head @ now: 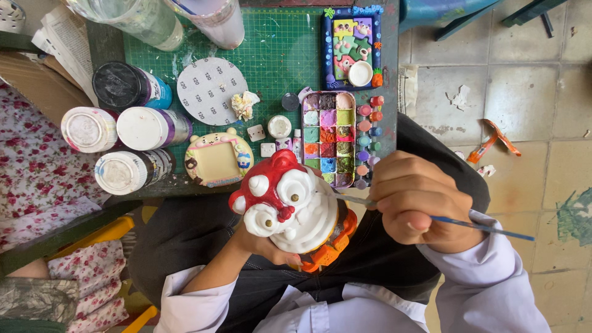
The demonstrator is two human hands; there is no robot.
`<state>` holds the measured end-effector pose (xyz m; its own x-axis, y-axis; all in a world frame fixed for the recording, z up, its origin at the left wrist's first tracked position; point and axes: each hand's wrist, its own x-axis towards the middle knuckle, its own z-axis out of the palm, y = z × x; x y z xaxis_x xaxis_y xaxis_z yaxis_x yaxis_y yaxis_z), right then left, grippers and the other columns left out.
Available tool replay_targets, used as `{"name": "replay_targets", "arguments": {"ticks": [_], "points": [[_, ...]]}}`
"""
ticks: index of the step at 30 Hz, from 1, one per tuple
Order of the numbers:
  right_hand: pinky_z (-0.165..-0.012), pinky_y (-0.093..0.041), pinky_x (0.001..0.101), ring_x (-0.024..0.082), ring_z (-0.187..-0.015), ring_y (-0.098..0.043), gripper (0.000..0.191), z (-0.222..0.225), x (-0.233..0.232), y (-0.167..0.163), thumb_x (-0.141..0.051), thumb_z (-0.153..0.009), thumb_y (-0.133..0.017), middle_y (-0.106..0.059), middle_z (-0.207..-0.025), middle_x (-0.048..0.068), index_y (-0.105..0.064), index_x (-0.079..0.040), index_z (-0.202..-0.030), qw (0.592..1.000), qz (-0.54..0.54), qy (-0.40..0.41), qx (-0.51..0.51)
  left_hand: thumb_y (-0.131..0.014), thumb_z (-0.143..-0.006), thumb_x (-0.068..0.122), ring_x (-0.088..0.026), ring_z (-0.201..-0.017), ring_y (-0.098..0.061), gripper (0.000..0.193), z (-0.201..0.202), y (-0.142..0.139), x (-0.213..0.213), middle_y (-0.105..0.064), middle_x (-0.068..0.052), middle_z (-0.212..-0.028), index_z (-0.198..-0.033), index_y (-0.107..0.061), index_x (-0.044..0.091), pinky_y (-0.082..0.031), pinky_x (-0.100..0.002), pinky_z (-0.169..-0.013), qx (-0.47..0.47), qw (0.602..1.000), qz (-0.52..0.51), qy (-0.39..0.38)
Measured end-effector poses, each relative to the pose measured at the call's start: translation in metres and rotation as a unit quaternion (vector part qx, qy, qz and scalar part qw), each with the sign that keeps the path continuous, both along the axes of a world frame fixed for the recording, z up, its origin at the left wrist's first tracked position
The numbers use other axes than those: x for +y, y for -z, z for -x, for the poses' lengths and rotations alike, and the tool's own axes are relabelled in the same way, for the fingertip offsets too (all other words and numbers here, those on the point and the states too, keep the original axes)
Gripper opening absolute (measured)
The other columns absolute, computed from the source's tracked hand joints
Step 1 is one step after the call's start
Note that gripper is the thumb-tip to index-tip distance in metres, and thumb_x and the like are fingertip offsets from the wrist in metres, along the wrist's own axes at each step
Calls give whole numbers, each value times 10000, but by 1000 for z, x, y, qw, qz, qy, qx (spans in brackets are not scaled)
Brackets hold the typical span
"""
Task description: The person sits on the floor holding a plaster cat figurine on their lap and paints white details onto it with a small brush, periodically dipping the brush into paint containers on the table and rotating the figurine to reach different sides.
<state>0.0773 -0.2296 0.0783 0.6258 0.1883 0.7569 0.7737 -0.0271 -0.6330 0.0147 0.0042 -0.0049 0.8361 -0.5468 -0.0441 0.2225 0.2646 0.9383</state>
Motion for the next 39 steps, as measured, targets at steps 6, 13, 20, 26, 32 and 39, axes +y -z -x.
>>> {"name": "replay_targets", "arguments": {"ticks": [6, 13, 20, 26, 32, 39], "points": [[-565, -599, 407, 241, -612, -659, 463, 1, 3, -2, -348, -1103, -464, -634, -674, 70, -571, -7, -808, 997, -27, -62, -26, -945, -734, 252, -314, -1412, -566, 1044, 1, 0, -1, -508, -184, -1527, -1568, -349, 57, -443, -464, -1216, 1, 1000, 4, -3], [-562, -583, 392, 227, -608, -649, 445, 0, 0, -3, -351, -1100, -458, -622, -675, 79, -565, -21, -821, 999, -13, -36, -9, -948, -728, 262, -315, -1421, -559, 1054, 0, 1, 0, -510, -184, -1528, -1572, -351, 56, -432, -465, -1221, 2, 1000, 13, -2], [-559, -564, 388, 240, -602, -635, 440, 0, -4, -3, -333, -1106, -459, -607, -673, 85, -559, 3, -840, 1000, 20, -4, -7, -950, -721, 273, -316, -1430, -552, 1064, 1, 1, 2, -511, -184, -1529, -1575, -353, 54, -420, -466, -1226, 6, 999, 30, -6], [-533, -571, 391, 229, -572, -636, 417, -3, 4, 1, -322, -1098, -476, -615, -647, 66, -570, -4, -845, 997, -32, -47, -46, -952, -716, 281, -317, -1437, -546, 1073, 3, 0, 3, -513, -184, -1530, -1578, -355, 53, -411, -467, -1231, 14, 998, 58, -25], [-556, -548, 375, 235, -598, -625, 416, -6, -3, -4, -301, -1109, -465, -608, -664, 91, -564, 10, -851, 1000, 0, -8, -19, -954, -711, 290, -319, -1445, -541, 1082, 7, -2, 1, -514, -184, -1531, -1581, -357, 51, -401, -468, -1235, -1, 999, 47, -20], [-599, -572, 419, 263, -647, -642, 410, -5, -6, -9, -298, -1122, -464, -619, -692, 117, -566, 18, -882, 998, 58, -36, -4, -957, -705, 301, -320, -1453, -534, 1093, 8, -1, 1, -515, -183, -1532, -1584, -360, 49, -390, -469, -1240, 0, 999, 49, -20]]}}
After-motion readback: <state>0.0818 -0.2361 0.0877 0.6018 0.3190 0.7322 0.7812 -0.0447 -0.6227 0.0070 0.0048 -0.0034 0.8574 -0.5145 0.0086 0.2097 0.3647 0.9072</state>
